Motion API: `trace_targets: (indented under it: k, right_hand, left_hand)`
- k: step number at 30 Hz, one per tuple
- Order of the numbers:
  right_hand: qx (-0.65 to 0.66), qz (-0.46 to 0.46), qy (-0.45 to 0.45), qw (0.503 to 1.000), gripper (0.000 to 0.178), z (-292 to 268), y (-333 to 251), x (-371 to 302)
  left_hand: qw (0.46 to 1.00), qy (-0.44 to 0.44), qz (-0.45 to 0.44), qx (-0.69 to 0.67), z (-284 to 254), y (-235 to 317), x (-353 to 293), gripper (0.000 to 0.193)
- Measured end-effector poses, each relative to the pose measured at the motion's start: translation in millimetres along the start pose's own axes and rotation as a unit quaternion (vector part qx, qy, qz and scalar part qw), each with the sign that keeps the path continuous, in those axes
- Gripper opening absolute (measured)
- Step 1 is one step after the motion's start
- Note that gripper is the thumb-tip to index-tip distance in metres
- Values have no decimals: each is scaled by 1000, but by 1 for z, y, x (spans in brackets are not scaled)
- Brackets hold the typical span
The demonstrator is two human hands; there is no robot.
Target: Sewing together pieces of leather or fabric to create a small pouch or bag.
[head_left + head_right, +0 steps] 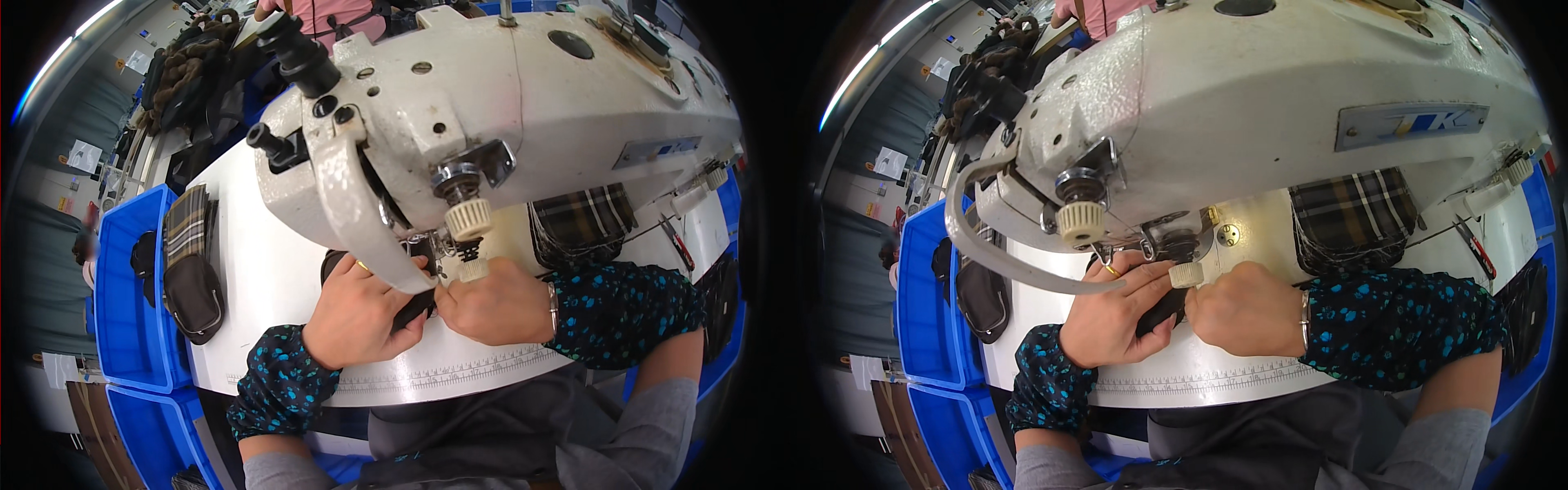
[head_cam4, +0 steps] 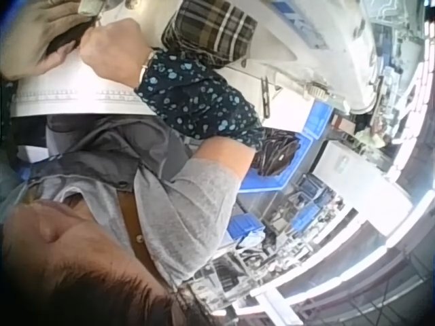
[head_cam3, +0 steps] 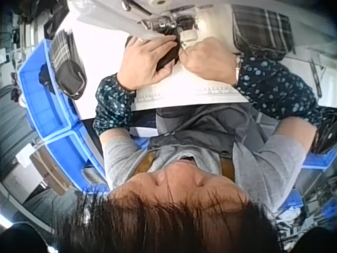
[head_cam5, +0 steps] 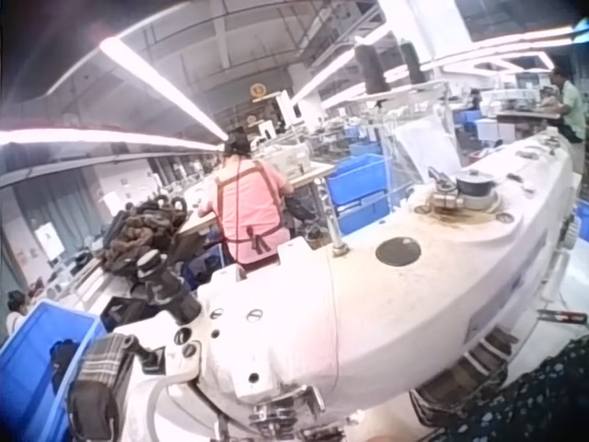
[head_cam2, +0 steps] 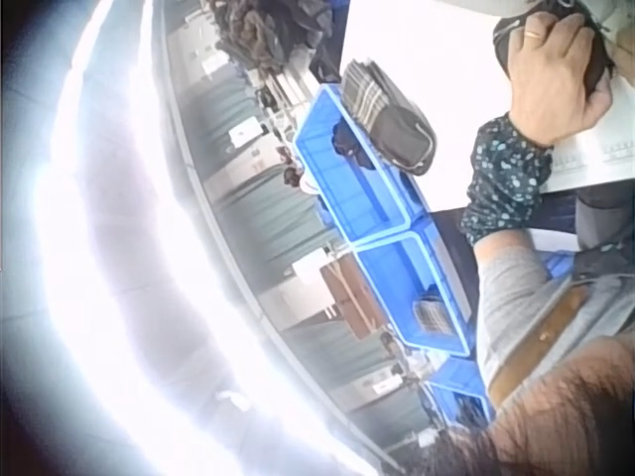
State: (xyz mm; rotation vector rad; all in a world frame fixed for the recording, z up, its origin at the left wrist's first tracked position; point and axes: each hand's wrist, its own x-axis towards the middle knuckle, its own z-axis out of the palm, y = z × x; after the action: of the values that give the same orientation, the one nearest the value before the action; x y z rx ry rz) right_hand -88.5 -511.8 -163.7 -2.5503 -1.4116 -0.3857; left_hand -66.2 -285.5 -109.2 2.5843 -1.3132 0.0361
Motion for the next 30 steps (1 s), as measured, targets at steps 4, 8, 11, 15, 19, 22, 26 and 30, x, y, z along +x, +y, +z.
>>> trace_targets:
  k: [4,8,11,15,19,22,26,30]
  right_hand:
    - [10,8,-4,1000,26,1,1,-1]
    - [1,18,55,998,8,4,5,3]
    - [-2,10,64,998,8,18,14,1]
    - [24,-1,91,996,7,40,22,0]
    - [70,50,97,992,10,15,19,9]
    - [91,105,116,984,9,16,24,10]
    - [61,110,201,971,12,13,26,18]
    - [92,117,206,967,10,16,29,18]
  left_hand:
    - [1000,9,-3,2,2,1,2,37]
    - [999,37,17,18,8,-5,5,40]
    - [998,65,12,6,12,-13,10,39]
    - [999,45,-28,0,13,-14,9,31]
    - [999,32,-20,7,8,-15,8,35]
    - [997,73,-22,32,10,-8,4,31]
    - [989,108,-70,78,12,4,1,27]
    - [982,112,-81,128,8,16,0,32]
